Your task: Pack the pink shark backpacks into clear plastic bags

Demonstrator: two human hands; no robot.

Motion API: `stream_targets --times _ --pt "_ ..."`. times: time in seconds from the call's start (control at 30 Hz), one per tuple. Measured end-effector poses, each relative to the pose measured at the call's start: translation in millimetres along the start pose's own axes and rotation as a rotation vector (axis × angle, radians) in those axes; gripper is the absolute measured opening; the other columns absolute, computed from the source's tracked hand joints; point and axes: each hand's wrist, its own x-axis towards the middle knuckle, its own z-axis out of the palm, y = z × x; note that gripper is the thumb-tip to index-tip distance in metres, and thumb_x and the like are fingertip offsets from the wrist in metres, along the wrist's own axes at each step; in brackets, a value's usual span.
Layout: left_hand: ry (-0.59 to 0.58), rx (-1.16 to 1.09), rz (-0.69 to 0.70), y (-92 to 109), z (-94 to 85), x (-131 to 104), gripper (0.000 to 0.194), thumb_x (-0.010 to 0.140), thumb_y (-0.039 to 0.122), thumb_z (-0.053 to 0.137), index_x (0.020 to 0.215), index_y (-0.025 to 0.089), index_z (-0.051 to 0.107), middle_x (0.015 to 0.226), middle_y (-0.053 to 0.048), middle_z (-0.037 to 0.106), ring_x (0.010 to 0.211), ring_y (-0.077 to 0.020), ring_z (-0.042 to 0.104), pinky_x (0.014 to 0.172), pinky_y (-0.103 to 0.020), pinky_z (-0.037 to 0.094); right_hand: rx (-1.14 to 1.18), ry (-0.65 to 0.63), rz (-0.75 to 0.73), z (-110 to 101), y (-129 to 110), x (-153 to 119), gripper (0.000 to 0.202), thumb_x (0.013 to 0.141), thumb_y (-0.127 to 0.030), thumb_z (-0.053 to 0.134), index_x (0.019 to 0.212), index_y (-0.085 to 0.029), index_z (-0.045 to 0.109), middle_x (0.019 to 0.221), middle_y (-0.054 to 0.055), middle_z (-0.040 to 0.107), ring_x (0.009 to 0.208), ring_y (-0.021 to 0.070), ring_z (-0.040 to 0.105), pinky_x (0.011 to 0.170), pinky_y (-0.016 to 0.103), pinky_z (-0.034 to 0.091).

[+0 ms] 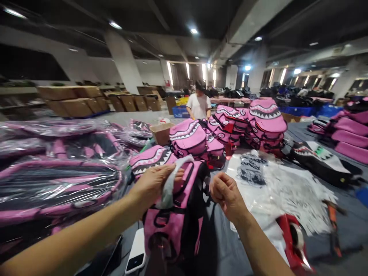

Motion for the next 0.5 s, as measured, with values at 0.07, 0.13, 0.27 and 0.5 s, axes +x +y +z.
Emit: stream_targets --times 0.07,0.13,0.27,0.5 --pt "0.020 0.001 0.010 -3.4 11.3 -6.2 0.025 0.092 0.021 0.063 0.074 0.006 0.070 0.063 -0.013 0.073 0.049 -0.0173 0.069 0.050 -0.022 0.059 -0.063 -0.188 0.024 32.6 -18.4 26.9 0.050 0.073 -0.058 0.081 0.068 -0.022 0.046 0.051 -0.011 0.027 0.044 0.0057 0.016 0.041 0.021 0.011" --pt "0.010 -0.022 0.010 -7.7 19.6 -10.9 0.037 0.097 0.027 0.056 0.070 0.006 0.070 0.063 -0.014 0.072 0.047 -0.0183 0.069 0.046 -0.023 0.057 -0.138 -0.283 0.059 53.2 -22.3 48.6 0.050 0.073 -0.061 0.080 0.071 -0.022 0.047 0.050 -0.012 0.028 0.043 0.0047 0.016 0.041 0.021 0.010" --pt "0.012 -0.090 0.059 -10.3 19.0 -16.5 0.042 0.101 0.032 0.048 0.076 0.007 0.070 0.059 -0.012 0.071 0.048 -0.0208 0.070 0.050 -0.027 0.060 -0.282 -0.282 0.125 61.7 -13.6 73.2 0.050 0.072 -0.062 0.078 0.075 -0.021 0.048 0.049 -0.014 0.027 0.042 0.0037 0.015 0.041 0.019 0.009" --pt "-0.012 -0.041 0.005 -9.4 12.5 -17.3 0.039 0.099 0.038 0.051 0.083 0.007 0.069 0.058 -0.013 0.071 0.041 -0.0179 0.066 0.035 -0.020 0.048 -0.408 -0.267 0.202 54.3 -4.3 77.8 0.054 0.067 -0.068 0.078 0.075 -0.020 0.054 0.047 -0.013 0.033 0.039 0.0032 0.020 0.038 0.019 0.011"
